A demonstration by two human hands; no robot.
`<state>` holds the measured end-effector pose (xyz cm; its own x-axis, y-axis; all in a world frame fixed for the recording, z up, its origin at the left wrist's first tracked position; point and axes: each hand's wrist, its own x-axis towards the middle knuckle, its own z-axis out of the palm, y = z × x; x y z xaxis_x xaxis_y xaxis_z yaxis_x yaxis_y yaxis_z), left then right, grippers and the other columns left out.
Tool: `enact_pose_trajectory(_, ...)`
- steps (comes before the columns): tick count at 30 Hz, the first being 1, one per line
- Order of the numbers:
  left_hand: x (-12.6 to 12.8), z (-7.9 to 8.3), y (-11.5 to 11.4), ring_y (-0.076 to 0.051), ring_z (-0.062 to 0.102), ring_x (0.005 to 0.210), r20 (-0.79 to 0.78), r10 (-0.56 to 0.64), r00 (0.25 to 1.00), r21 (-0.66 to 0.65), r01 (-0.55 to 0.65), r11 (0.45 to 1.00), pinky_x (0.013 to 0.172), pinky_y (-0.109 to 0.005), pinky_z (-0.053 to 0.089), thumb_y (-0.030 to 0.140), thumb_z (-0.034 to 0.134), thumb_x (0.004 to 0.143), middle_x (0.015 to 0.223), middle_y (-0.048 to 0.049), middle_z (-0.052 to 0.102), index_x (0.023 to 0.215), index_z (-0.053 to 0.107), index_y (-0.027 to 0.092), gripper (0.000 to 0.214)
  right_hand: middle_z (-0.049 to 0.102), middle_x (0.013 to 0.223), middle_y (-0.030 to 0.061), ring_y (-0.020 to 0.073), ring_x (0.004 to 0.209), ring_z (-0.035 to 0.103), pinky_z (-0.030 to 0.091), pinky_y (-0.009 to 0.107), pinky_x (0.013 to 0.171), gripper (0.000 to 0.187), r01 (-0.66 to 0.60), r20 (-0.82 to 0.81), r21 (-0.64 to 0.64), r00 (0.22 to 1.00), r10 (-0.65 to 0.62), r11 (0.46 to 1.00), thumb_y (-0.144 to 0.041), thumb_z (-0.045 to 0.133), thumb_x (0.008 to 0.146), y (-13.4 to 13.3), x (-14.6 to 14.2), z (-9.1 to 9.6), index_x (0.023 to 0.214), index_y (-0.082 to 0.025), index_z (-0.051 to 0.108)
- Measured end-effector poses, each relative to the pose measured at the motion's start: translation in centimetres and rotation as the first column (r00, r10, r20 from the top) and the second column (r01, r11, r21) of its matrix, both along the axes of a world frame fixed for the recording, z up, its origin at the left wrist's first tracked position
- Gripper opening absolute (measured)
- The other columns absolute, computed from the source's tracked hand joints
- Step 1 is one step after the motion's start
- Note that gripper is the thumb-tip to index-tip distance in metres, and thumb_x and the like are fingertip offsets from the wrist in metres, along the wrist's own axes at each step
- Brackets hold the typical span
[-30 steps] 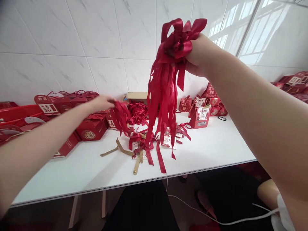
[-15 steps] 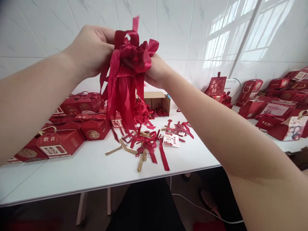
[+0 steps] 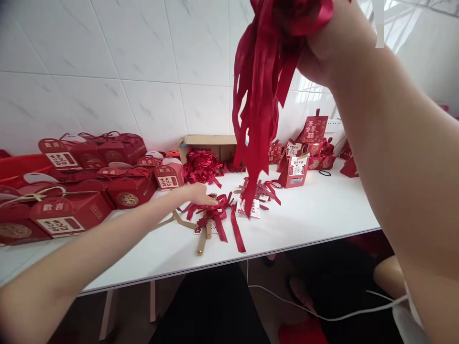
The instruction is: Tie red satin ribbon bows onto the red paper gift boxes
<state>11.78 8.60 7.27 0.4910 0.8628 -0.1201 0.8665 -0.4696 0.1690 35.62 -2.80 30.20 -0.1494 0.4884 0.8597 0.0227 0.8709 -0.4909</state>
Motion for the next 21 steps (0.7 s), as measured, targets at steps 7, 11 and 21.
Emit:
enact_pose_trajectory(7, 0.5, -4.9, 0.1, -0.017, 0.063, 0.086, -0.157, -0.018, 0.987, -0.088, 0.005, 0.996, 0.076, -0.035, 0.054, 0.033, 0.058, 0.089, 0.099, -0.0062, 0.064, 0.103, 0.061, 0.013, 0.025, 0.069, 0.072, -0.0086, 0.0125, 0.099, 0.064, 0.051, 0.032, 0.089, 0.018, 0.083, -0.001, -0.079, 0.996, -0.084, 0.993, -0.004, 0.068, 0.072, 0.2, -0.5, -0.1, 0.063, -0.020, 0.065)
enact_pose_trajectory(11, -1.2, -0.9, 2.1, -0.014, 0.062, 0.075, -0.009, -0.034, 0.999, -0.024, 0.033, 0.999, 0.069, -0.030, 0.053, 0.031, 0.063, 0.084, 0.084, -0.0029, 0.066, 0.088, 0.065, 0.012, 0.019, 0.069, 0.074, -0.0069, 0.0149, 0.099, 0.065, 0.052, 0.035, 0.094, 0.019, 0.046, -0.046, -0.140, 0.998, -0.053, 0.989, -0.001, 0.072, 0.068, 0.9, -0.8, -0.9, 0.067, -0.019, 0.067)
enact_pose_trajectory(21, -3.3, 16.1, 0.0, -0.011, 0.060, 0.066, 0.811, -0.131, 0.571, 0.195, -0.052, 0.979, 0.078, -0.035, 0.051, 0.008, 0.067, 0.073, 0.075, -0.0063, 0.064, 0.088, 0.066, 0.003, 0.016, 0.068, 0.080, 0.0010, 0.0191, 0.092, 0.066, 0.053, 0.037, 0.084, 0.014, 0.029, 0.118, -0.224, 0.993, -0.003, 0.974, -0.006, 0.070, 0.066, 1.5, -4.2, -4.1, 0.072, -0.018, 0.064)
